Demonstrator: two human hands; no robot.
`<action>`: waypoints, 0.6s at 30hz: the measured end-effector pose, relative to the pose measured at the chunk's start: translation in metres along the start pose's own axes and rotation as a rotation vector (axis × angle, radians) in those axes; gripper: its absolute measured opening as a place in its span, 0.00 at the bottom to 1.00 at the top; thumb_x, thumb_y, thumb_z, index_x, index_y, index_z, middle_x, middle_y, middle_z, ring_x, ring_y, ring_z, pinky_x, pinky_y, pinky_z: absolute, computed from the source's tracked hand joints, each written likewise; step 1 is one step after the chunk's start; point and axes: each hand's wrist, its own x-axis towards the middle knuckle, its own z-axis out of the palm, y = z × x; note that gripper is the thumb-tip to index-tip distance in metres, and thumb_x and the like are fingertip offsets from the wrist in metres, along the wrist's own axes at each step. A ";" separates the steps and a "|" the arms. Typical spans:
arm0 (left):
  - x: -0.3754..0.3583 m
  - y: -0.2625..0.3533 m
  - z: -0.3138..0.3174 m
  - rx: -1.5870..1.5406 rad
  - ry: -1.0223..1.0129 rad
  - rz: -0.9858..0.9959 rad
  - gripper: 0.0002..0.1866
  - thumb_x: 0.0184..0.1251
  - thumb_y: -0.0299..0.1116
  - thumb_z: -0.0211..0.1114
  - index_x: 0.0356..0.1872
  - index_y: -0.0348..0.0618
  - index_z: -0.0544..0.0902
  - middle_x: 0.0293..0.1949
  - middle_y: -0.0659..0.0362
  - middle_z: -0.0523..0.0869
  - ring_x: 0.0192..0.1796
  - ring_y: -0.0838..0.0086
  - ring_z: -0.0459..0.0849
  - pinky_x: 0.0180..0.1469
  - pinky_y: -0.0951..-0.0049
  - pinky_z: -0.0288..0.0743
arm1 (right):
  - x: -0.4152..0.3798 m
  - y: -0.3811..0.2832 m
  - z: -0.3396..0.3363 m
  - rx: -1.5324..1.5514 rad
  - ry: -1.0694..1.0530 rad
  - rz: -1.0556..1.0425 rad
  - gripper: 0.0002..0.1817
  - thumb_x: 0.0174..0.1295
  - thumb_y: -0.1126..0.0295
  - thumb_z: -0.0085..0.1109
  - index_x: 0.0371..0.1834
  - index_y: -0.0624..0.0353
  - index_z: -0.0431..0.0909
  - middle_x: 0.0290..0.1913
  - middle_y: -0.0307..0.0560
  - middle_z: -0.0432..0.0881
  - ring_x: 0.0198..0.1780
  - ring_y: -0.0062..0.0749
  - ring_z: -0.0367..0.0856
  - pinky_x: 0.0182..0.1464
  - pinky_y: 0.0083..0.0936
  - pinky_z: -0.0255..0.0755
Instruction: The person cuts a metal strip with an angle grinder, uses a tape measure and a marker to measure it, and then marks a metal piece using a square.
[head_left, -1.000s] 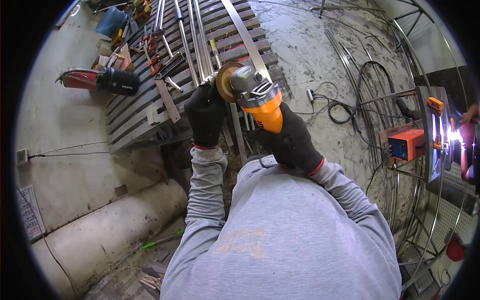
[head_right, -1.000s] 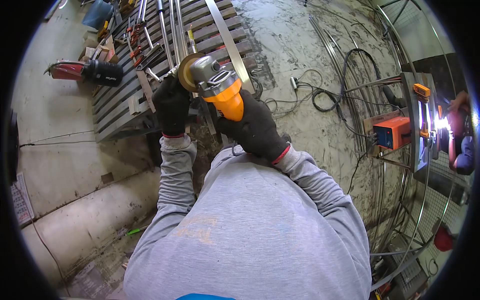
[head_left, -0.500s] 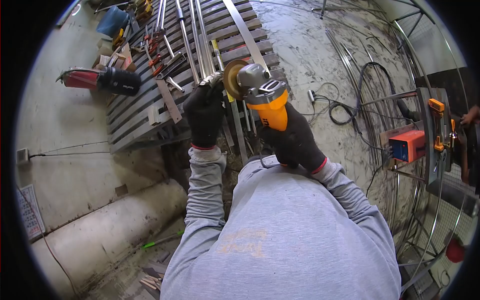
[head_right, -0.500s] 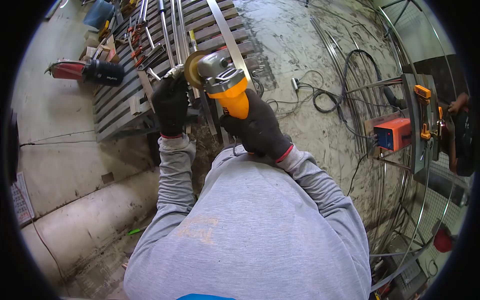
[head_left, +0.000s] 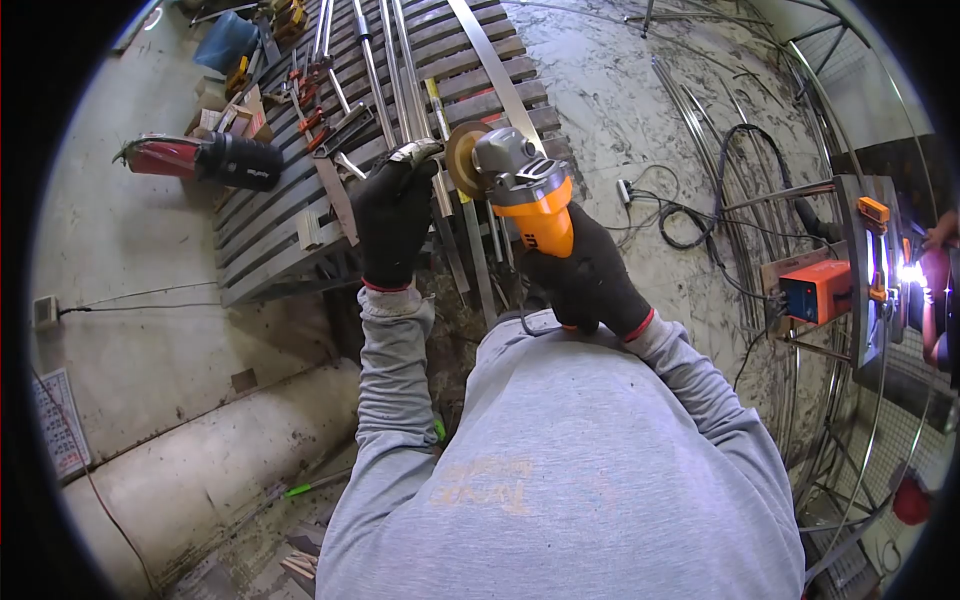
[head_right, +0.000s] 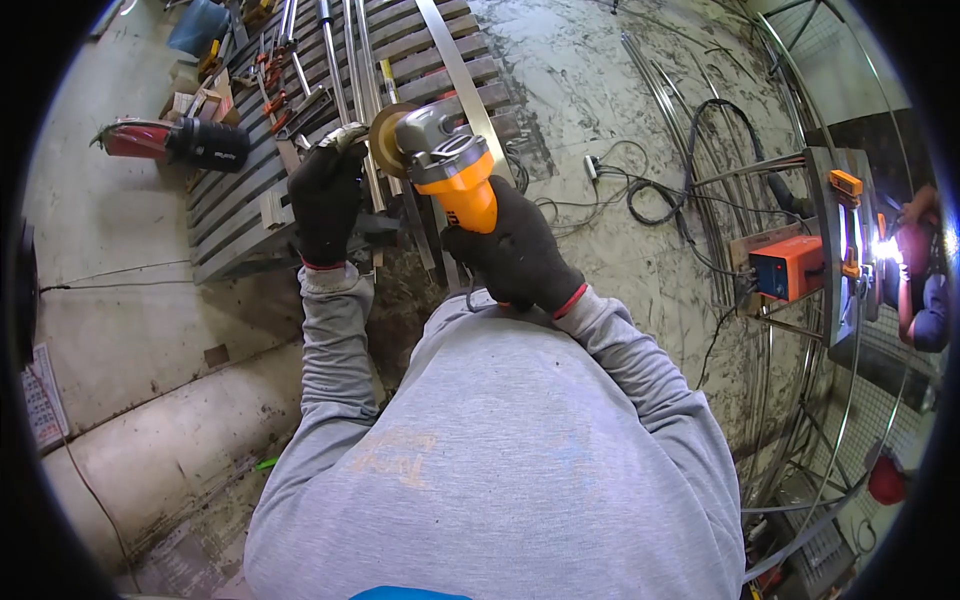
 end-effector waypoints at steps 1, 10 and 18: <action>0.001 0.001 0.001 0.018 0.011 0.030 0.13 0.74 0.22 0.70 0.57 0.39 0.91 0.40 0.55 0.92 0.40 0.75 0.90 0.45 0.70 0.82 | 0.000 -0.004 0.001 0.008 -0.021 -0.027 0.25 0.63 0.65 0.77 0.60 0.58 0.78 0.44 0.46 0.88 0.44 0.34 0.88 0.50 0.35 0.82; 0.002 0.005 -0.002 0.008 0.043 -0.003 0.11 0.73 0.23 0.70 0.54 0.38 0.91 0.41 0.51 0.94 0.42 0.65 0.94 0.48 0.69 0.84 | 0.006 0.009 0.002 -0.023 -0.024 0.015 0.28 0.64 0.64 0.78 0.64 0.58 0.78 0.46 0.47 0.89 0.44 0.33 0.89 0.50 0.33 0.82; 0.007 0.006 -0.001 0.066 0.032 0.036 0.11 0.74 0.23 0.70 0.54 0.36 0.91 0.40 0.52 0.95 0.41 0.73 0.93 0.47 0.69 0.84 | 0.003 -0.007 0.009 -0.089 -0.002 -0.106 0.24 0.64 0.64 0.78 0.58 0.59 0.78 0.44 0.45 0.89 0.43 0.33 0.88 0.49 0.33 0.82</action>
